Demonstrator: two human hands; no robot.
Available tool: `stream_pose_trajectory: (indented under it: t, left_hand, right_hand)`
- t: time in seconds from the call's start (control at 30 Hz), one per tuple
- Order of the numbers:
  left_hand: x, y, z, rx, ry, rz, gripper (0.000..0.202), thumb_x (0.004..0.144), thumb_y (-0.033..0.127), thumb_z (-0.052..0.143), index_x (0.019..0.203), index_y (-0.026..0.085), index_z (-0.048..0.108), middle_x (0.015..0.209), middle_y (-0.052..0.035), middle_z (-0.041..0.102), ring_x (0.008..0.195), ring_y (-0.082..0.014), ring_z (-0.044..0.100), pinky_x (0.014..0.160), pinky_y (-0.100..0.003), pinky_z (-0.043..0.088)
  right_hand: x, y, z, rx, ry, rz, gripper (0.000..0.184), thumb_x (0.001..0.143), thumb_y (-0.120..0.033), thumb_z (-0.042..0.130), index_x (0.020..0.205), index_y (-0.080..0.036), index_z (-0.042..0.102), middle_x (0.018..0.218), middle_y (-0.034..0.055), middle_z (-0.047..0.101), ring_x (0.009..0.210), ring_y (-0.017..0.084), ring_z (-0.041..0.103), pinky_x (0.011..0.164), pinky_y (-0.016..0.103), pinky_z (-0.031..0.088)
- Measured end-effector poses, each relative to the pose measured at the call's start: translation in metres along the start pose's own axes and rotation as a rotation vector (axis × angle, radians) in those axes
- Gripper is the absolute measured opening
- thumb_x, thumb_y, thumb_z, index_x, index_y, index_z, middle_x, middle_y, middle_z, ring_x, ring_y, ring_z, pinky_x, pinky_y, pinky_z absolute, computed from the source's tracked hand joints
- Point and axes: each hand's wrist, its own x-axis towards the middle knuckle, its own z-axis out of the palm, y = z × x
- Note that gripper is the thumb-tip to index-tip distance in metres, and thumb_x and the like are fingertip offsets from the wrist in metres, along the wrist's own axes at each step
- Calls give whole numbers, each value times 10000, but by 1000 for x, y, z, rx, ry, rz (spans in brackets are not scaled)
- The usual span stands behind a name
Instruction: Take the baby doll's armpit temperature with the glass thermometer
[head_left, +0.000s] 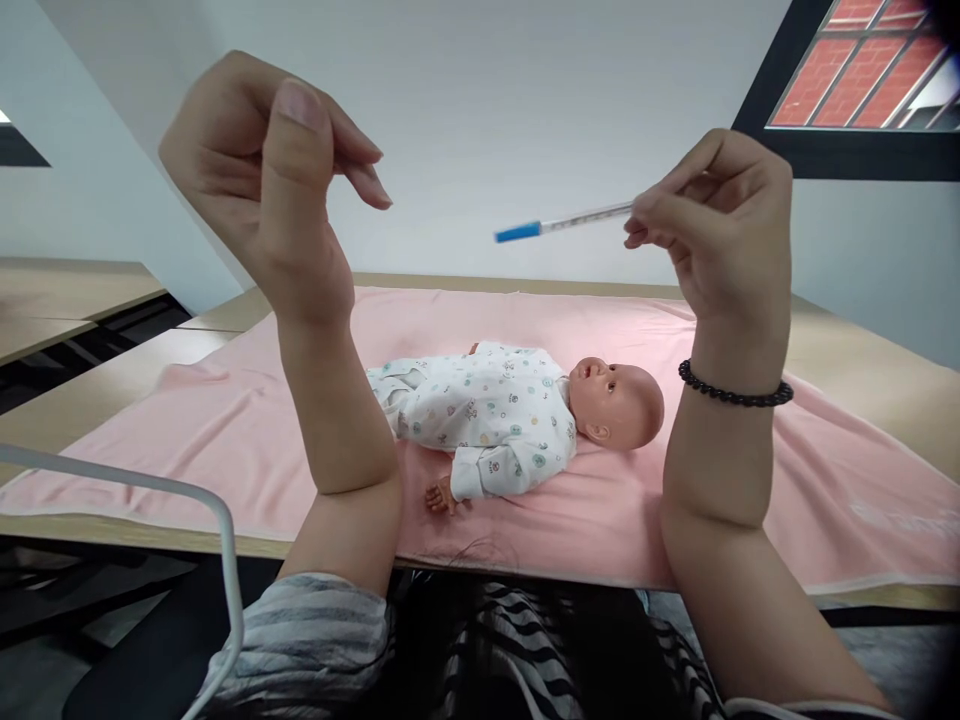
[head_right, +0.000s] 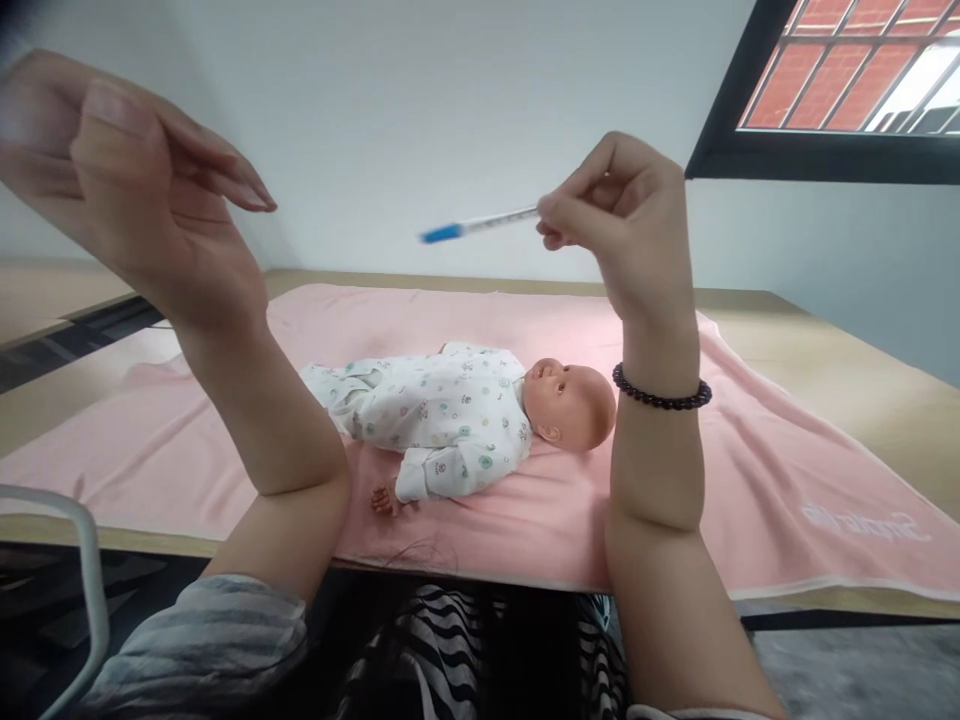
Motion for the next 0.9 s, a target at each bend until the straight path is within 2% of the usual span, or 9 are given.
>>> stream_pose_trajectory:
  t: [0.07,0.13,0.23,0.4,0.53,0.63,0.7,0.8,0.9]
  left_hand:
    - [0,1,1,12,-1,11,272,945,220,605,697,190,712,555,32,453,452,-58,542,479,-218,323]
    - [0,2,2,23,-3,12,276,944,228,606,688,183,699,551,31,452,456,-58,548,486,-218,315]
    - [1,0,0,17,-6,13,283,946,231,608,679,176,684,545,34,445,462,-51,553,489,-213,311]
    - [2,-3,-3,0,-31,30,275,964,212,607,708,178,702,560,38,443,468,-44,559,480,-192,328]
    - [1,-5,-4,-10,-57,46,276,987,251,621,737,190,720,586,42,451,483,-33,573,494,-169,337]
    - [0,-6,-2,-32,-36,49,259,963,246,644,724,186,727,569,42,462,466,-33,565,483,-173,327]
    - [0,-8,-1,-43,-21,49,265,945,239,656,696,173,718,544,43,473,444,-36,553,467,-175,318]
    - [0,-11,-2,-64,-28,52,294,959,313,700,703,168,713,543,46,504,433,-41,546,459,-176,317]
    - [0,-13,-3,-60,-36,59,353,966,406,756,706,170,713,542,48,499,432,-48,542,465,-186,319]
  right_hand:
    - [1,4,1,2,-24,-1,200,804,-355,806,704,-505,719,722,-47,661,717,265,607,793,599,620]
    - [3,8,1,113,-65,66,179,791,-404,805,674,-492,700,690,-42,657,708,274,625,748,607,625]
    - [5,13,0,104,-82,70,220,719,-377,874,651,-474,689,709,-38,690,750,289,668,723,585,627]
    - [7,16,-7,180,-112,98,137,734,-412,807,668,-469,702,653,-47,627,648,233,562,679,547,618]
    - [5,15,-11,-3,-102,31,188,758,-336,825,694,-482,724,669,-42,628,695,248,594,728,564,621]
    - [4,12,-11,102,-136,35,147,751,-363,810,690,-464,723,603,-28,571,645,239,581,660,539,613]
    - [3,10,-11,81,-153,39,142,735,-358,841,697,-434,727,646,-26,628,667,242,623,670,525,624]
    - [2,8,-10,10,-188,34,176,726,-336,891,698,-390,725,691,-11,677,677,249,656,692,516,637]
    - [2,7,-10,153,-205,-12,160,737,-399,868,701,-411,713,602,-24,601,603,247,613,617,511,621]
